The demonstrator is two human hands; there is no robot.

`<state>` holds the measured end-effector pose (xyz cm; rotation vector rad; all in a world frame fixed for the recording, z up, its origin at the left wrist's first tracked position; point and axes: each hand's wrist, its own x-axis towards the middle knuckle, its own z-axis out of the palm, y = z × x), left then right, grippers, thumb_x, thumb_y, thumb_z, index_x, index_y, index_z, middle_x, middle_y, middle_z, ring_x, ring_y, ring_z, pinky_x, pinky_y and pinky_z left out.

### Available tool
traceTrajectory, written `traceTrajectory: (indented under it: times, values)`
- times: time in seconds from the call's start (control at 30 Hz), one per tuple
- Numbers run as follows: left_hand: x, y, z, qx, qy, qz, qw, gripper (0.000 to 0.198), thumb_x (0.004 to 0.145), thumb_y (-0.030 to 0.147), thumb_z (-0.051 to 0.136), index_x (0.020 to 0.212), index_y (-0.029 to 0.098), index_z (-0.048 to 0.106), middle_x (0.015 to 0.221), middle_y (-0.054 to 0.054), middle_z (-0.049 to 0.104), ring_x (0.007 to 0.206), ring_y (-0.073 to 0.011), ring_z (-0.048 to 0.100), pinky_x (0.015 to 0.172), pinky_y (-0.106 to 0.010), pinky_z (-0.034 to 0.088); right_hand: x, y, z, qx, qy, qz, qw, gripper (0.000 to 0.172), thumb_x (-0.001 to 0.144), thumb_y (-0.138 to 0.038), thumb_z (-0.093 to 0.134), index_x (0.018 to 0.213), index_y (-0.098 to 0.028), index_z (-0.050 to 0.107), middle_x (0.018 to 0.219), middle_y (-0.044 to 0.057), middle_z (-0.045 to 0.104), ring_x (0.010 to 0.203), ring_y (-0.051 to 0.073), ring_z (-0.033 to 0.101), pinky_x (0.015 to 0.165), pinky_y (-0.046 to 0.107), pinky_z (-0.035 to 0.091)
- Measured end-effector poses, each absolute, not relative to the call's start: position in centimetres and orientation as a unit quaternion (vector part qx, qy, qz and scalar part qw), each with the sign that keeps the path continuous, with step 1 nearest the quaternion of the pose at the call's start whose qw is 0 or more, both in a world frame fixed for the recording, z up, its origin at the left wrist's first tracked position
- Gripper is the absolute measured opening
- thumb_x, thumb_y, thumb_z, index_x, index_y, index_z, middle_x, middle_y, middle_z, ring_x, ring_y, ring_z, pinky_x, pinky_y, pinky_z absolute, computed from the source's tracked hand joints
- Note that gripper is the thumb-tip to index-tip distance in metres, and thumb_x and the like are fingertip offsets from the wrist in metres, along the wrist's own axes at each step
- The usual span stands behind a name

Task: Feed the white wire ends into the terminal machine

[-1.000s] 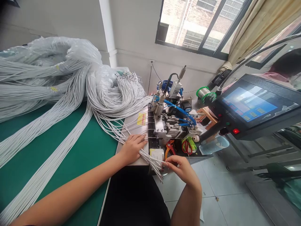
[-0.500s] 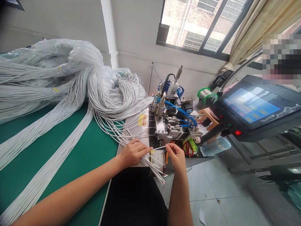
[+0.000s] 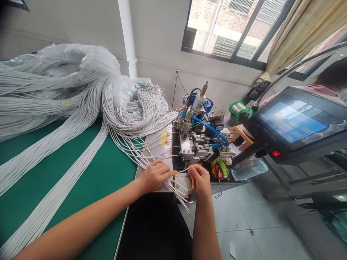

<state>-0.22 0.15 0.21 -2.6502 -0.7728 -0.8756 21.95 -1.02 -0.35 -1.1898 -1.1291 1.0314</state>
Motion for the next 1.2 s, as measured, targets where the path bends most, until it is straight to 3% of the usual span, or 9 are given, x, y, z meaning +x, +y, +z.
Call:
traceTrajectory:
  times: [0.17, 0.37, 0.53, 0.77, 1.0, 1.2]
  values:
    - [-0.2, 0.1, 0.4, -0.908, -0.280, -0.289, 0.118, 0.032, 0.089, 0.013, 0.042, 0.112, 0.024, 0.060, 0.079, -0.001, 0.060, 0.075, -0.0149, 0.055, 0.086, -0.035, 0.037, 22.6, -1.0, -0.5, -0.514, -0.491, 0.433, 0.555, 0.030, 0.075, -0.047, 0.068, 0.070, -0.018, 0.062, 0.058, -0.001, 0.053, 0.045, 0.010, 0.036, 0.044, 0.025, 0.029]
    - [-0.3, 0.1, 0.3, -0.898, -0.301, -0.300, 0.117, 0.040, 0.076, 0.009, 0.047, 0.111, 0.023, 0.059, 0.079, -0.001, 0.059, 0.076, -0.0168, 0.054, 0.088, -0.038, 0.033, 23.1, -0.8, 0.3, -0.600, -0.607, 0.288, 0.435, 0.030, 0.083, -0.044, 0.060, 0.074, -0.016, 0.066, 0.064, 0.003, 0.062, 0.059, 0.017, 0.053, 0.058, 0.027, 0.040]
    - [-0.2, 0.1, 0.2, -0.890, -0.335, -0.290, 0.104, 0.042, 0.070, 0.008, 0.051, 0.108, 0.023, 0.060, 0.080, -0.001, 0.059, 0.078, -0.0178, 0.054, 0.092, -0.041, 0.029, 23.3, -0.1, 0.2, -0.603, -0.662, 0.234, 0.378, 0.031, 0.084, -0.044, 0.055, 0.071, -0.017, 0.063, 0.060, 0.000, 0.055, 0.057, 0.015, 0.047, 0.056, 0.026, 0.036]
    - [-0.1, 0.0, 0.3, -0.875, -0.387, -0.278, 0.090, 0.043, 0.066, 0.010, 0.054, 0.106, 0.023, 0.062, 0.085, -0.003, 0.060, 0.083, -0.0201, 0.053, 0.095, -0.045, 0.025, 23.9, 0.8, -1.2, -0.555, -0.651, 0.324, 0.403, 0.033, 0.084, -0.044, 0.056, 0.064, -0.019, 0.047, 0.061, -0.003, 0.041, 0.060, 0.013, 0.038, 0.057, 0.025, 0.031]
    - [-0.1, -0.1, 0.3, -0.872, -0.410, -0.258, 0.068, 0.047, 0.064, 0.011, 0.057, 0.108, 0.024, 0.064, 0.087, -0.004, 0.061, 0.087, -0.0221, 0.053, 0.097, -0.047, 0.024, 23.1, 1.2, -2.4, -0.542, -0.514, 0.470, 0.470, 0.035, 0.071, -0.046, 0.064, 0.057, -0.020, 0.045, 0.054, -0.005, 0.034, 0.053, 0.011, 0.028, 0.050, 0.024, 0.024]
    - [-0.2, -0.1, 0.3, -0.872, -0.409, -0.259, 0.068, 0.046, 0.063, 0.011, 0.057, 0.107, 0.023, 0.063, 0.091, -0.004, 0.062, 0.089, -0.0226, 0.053, 0.098, -0.047, 0.023, 22.7, 1.2, -2.9, -0.549, -0.471, 0.491, 0.485, 0.037, 0.066, -0.049, 0.067, 0.056, -0.019, 0.047, 0.052, -0.006, 0.037, 0.050, 0.010, 0.029, 0.048, 0.024, 0.024]
